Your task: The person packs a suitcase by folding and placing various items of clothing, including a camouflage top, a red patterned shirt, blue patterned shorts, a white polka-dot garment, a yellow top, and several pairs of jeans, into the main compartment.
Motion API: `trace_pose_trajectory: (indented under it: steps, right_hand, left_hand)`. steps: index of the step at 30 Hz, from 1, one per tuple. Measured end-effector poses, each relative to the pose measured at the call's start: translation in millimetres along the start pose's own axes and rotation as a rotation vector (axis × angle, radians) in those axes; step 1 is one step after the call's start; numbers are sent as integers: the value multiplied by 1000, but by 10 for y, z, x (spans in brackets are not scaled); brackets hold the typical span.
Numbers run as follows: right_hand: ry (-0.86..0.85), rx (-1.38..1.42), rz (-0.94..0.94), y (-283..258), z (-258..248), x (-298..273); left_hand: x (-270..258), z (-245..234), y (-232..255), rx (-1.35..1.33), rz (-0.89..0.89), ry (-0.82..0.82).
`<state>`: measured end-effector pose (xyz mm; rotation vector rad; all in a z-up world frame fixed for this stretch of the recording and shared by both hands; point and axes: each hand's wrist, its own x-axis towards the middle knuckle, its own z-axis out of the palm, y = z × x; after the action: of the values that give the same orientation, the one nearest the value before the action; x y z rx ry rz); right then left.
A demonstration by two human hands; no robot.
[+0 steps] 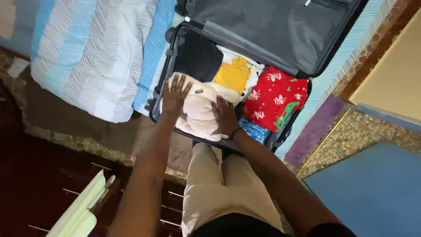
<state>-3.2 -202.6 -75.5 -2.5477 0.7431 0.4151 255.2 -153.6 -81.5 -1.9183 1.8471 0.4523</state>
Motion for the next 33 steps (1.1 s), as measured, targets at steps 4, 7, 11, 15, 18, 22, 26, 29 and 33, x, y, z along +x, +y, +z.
trace_pose_trajectory:
  steps: [4,7,11,15,18,22,26,29,33]
  right_hand:
    - [84,11,11,-169,-234,-307]
    - [122,27,-1,-319,-256,-506]
    - [257,-102,-115,-566,-187,-789]
    - [179,144,-141,-714,-218,-922]
    - [180,191,-112,-721,-165,-797]
    - [161,244,-110,-650,-55,-709]
    - [128,220,-90,-663,-89,-673]
    - [102,145,-59,-739,-202,-757]
    - [156,77,-51,-829,-314,-994]
  left_hand:
    - [-280,-224,-70,-158,49,3]
    - [-441,-330,-85,-182,37,126]
    - [-574,-404,11,-262,0,143]
    - [-803,-217,249,172,-84,294]
    - [-1127,-47,519,-205,-18,492]
    - [-1350,92,729,-306,1,303]
    - [-1189,242,687,-382,-25,253]
    - [-1070,376,703,-262,-54,190]
    - [-1023,537,757,-167,-80,187]
